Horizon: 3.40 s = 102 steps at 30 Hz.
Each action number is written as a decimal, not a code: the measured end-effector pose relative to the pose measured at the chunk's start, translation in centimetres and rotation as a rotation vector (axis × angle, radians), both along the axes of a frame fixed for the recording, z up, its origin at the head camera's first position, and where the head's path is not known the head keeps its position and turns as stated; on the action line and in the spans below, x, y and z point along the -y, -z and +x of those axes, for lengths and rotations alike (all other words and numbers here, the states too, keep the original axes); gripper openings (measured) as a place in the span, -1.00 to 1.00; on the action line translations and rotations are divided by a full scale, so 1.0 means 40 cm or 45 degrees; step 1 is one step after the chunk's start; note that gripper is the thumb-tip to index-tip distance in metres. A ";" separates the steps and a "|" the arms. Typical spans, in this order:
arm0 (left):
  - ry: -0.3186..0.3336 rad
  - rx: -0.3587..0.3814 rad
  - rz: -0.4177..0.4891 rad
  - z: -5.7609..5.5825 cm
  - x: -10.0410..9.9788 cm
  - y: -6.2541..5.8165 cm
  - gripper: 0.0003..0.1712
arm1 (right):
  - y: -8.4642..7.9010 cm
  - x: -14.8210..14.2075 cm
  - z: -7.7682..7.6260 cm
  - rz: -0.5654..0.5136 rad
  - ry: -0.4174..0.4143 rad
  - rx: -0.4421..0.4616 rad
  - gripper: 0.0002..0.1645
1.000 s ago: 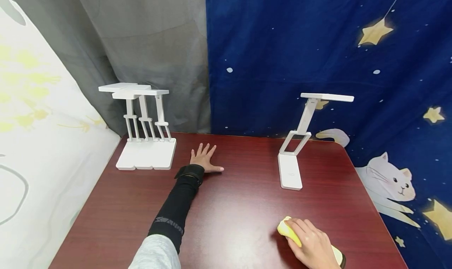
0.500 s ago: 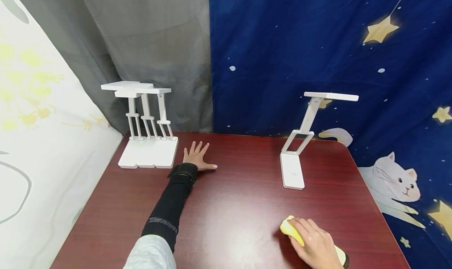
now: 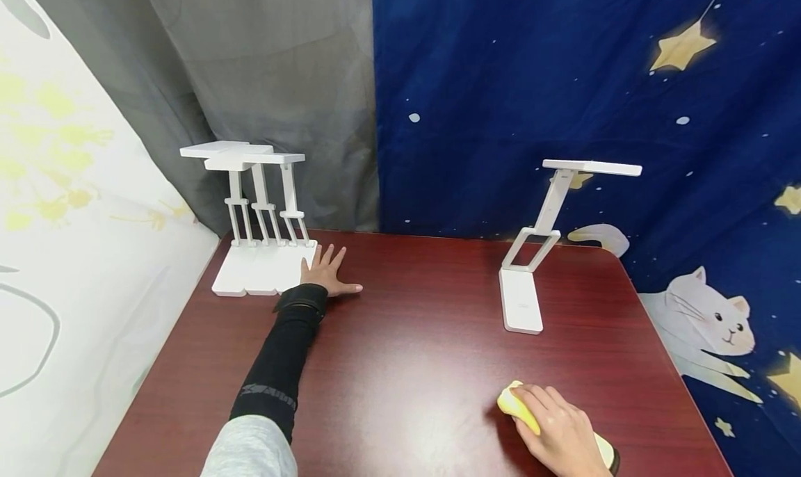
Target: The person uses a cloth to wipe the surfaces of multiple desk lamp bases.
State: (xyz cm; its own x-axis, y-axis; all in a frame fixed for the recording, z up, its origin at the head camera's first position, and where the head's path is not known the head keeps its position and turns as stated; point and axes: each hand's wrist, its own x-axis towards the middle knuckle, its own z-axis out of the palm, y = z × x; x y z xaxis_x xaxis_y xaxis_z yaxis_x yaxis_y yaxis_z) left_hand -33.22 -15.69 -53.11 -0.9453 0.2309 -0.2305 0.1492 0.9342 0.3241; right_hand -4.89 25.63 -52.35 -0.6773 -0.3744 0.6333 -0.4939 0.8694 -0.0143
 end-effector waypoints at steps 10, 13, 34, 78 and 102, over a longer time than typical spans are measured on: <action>-0.030 0.027 0.016 0.006 0.064 0.004 0.27 | 0.000 0.003 -0.004 0.005 -0.008 0.015 -0.36; -0.040 0.021 0.010 0.007 0.081 0.006 0.27 | 0.000 0.005 -0.005 0.007 -0.014 0.016 -0.33; -0.134 0.072 -0.066 0.009 0.162 0.036 0.09 | 0.007 0.007 0.000 -0.002 -0.017 0.048 -0.52; -0.069 0.021 -0.082 0.059 0.096 0.005 -0.26 | 0.015 0.003 0.016 -0.038 0.024 0.025 -0.46; -0.094 0.038 -0.067 0.118 0.014 0.005 -0.27 | 0.017 -0.010 0.038 -0.091 -0.003 -0.018 -0.49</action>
State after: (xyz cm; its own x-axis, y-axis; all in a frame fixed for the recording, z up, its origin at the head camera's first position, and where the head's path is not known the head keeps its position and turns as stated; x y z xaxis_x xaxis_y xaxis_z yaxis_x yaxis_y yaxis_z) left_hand -28.51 -16.27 -53.30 -0.9516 0.1479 -0.2692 0.0705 0.9582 0.2774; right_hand -3.37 26.03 -53.03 -0.6675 -0.3297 0.6677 -0.4966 0.8652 -0.0692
